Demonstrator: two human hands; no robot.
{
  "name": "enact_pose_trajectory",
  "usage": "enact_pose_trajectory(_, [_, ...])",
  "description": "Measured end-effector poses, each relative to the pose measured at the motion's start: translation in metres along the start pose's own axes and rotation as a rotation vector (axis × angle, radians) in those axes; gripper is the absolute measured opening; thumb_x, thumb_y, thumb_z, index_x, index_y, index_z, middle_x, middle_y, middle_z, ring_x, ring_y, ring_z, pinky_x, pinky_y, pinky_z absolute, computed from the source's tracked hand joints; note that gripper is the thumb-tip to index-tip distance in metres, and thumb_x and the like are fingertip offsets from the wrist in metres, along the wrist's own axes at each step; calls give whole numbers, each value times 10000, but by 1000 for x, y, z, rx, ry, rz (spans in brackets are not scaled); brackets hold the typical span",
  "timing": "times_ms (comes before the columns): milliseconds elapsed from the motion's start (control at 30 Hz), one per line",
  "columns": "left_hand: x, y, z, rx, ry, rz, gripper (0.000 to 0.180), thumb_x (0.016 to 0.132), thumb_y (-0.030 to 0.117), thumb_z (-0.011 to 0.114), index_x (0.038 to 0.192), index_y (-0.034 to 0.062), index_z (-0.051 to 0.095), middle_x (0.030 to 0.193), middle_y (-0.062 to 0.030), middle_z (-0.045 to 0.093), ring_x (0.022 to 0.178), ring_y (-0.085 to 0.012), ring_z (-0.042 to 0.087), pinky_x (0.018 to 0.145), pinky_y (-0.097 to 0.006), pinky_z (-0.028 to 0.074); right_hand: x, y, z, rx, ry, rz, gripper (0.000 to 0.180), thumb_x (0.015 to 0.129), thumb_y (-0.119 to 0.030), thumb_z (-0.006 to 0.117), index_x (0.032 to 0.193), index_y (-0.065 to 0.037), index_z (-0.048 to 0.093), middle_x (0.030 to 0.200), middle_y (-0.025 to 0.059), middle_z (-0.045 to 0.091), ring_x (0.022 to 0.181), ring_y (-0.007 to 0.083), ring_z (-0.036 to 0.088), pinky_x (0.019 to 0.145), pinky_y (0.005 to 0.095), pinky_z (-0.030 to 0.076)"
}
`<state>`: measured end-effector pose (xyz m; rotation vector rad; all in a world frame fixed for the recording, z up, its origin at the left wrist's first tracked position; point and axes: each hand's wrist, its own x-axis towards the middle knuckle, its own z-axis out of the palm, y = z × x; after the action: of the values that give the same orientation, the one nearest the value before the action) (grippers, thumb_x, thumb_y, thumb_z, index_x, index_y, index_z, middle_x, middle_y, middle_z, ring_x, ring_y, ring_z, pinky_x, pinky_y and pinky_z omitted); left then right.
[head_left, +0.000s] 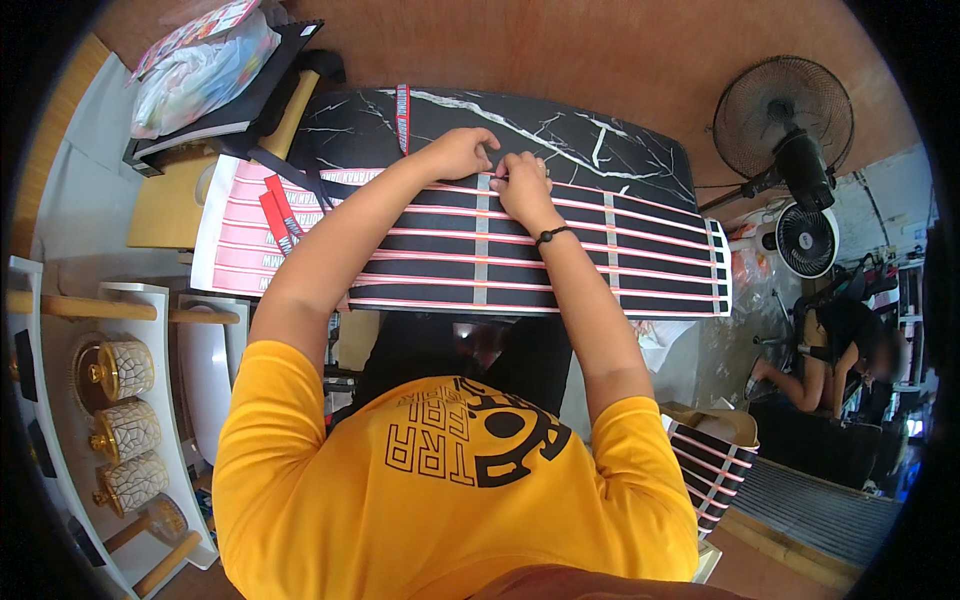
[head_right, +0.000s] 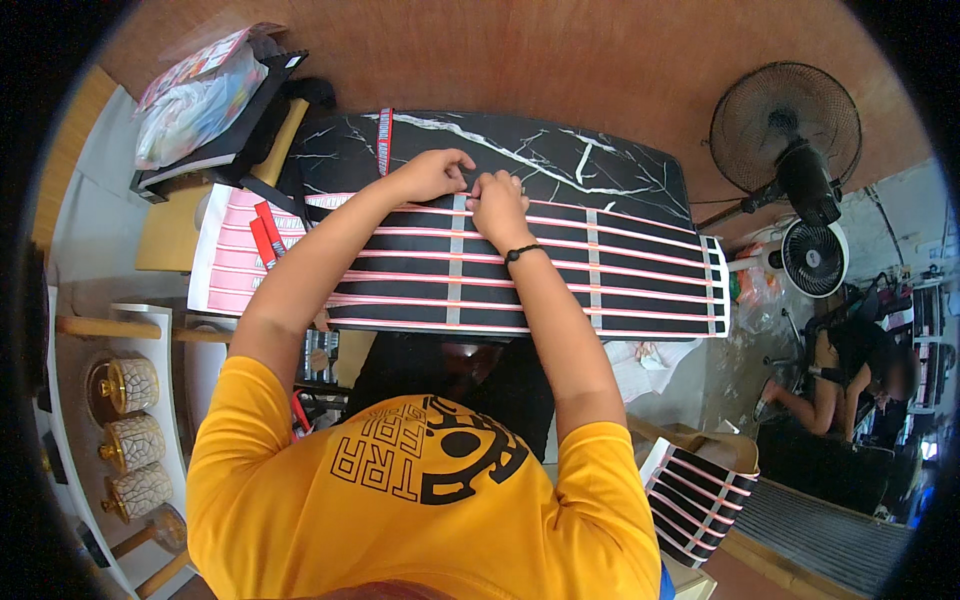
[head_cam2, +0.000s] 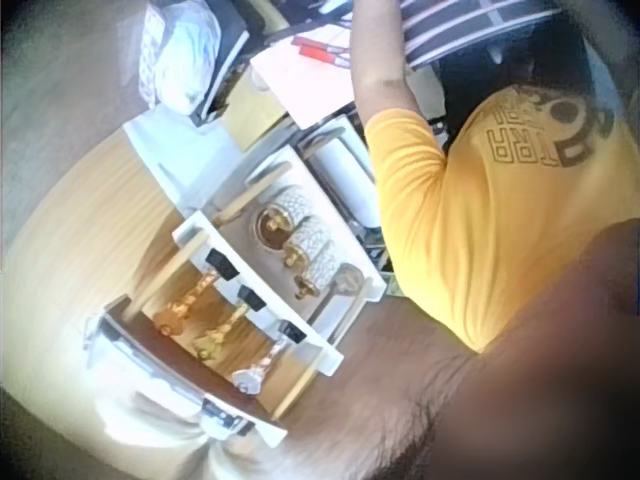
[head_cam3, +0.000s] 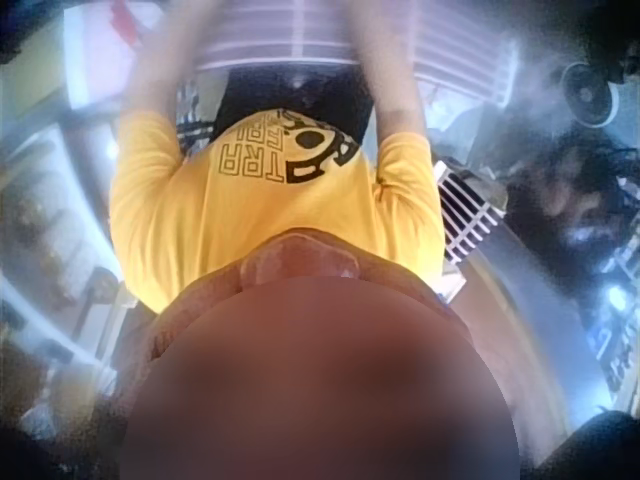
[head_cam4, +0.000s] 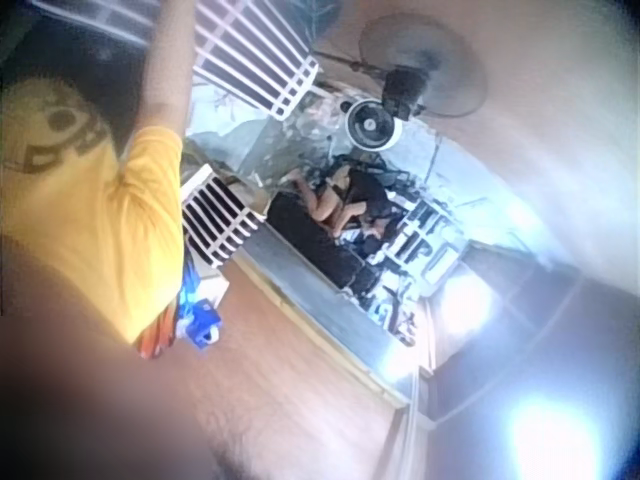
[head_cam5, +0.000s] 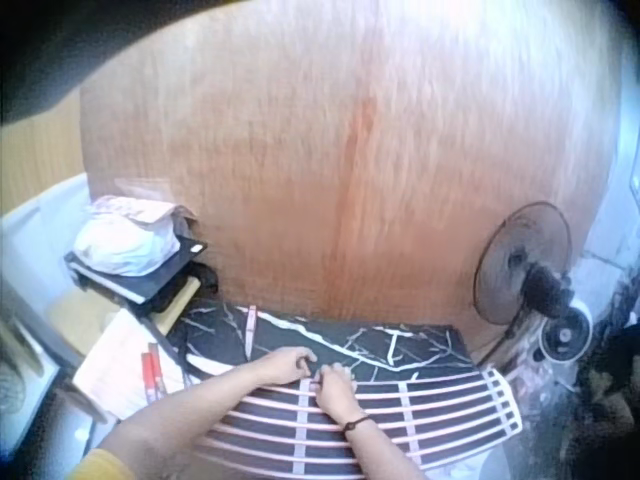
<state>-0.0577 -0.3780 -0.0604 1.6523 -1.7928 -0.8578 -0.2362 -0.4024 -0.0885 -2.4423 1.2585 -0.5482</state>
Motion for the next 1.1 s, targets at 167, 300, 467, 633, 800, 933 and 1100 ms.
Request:
enact_pose_trajectory(167, [32,-9,-6,41,-262,-61,464,740,48,734,1179,-46,616,849,-100,730,768,-160,681,701,-285,519,-6,1,8,48,45,-42,182,788,-132,763,901,-97,623,995,99,592,1053,331,553,855,505,454])
enact_pose_trajectory(300, [36,-7,-5,44,-284,-81,476,723,38,716,1177,-39,594,861,-112,728,779,-167,683,712,-287,524,-11,2,17,81,238,-115,192,747,-69,773,861,-57,619,873,132,627,900,353,587,821,455,456])
enact_pose_trajectory(467, [32,-8,3,78,-162,-44,454,714,40,723,1135,-30,572,835,-112,707,768,-179,671,721,-302,528,-13,7,23,185,211,-77,143,769,-68,738,865,-74,632,908,124,621,954,350,568,857,478,436])
enact_pose_trajectory(633, [33,-19,15,124,-68,8,415,705,60,739,1080,-8,576,803,-109,687,734,-183,647,674,-331,521,-16,19,25,180,300,-269,52,770,-32,652,796,-73,631,857,152,601,900,383,545,792,488,423])
enact_pose_trajectory(800, [26,-24,11,-9,-135,34,309,819,66,691,1108,10,597,833,-110,687,777,-210,659,744,-331,520,-16,19,26,265,323,-235,112,754,-99,753,822,-73,668,845,126,635,884,360,571,809,465,439])
enact_pose_trajectory(933, [2,-11,4,260,2,158,266,844,257,731,1018,65,671,929,-119,655,867,-244,634,776,-351,499,-17,17,24,321,339,-227,131,770,-79,728,858,-60,633,888,118,665,866,356,577,804,457,437])
enact_pose_trajectory(1100, [-37,11,-6,577,-27,61,378,766,317,796,1069,134,666,1050,-71,616,1102,-281,565,920,-468,405,-18,18,22,380,332,-212,117,814,-86,701,892,-46,623,800,119,609,754,282,572,687,392,462])
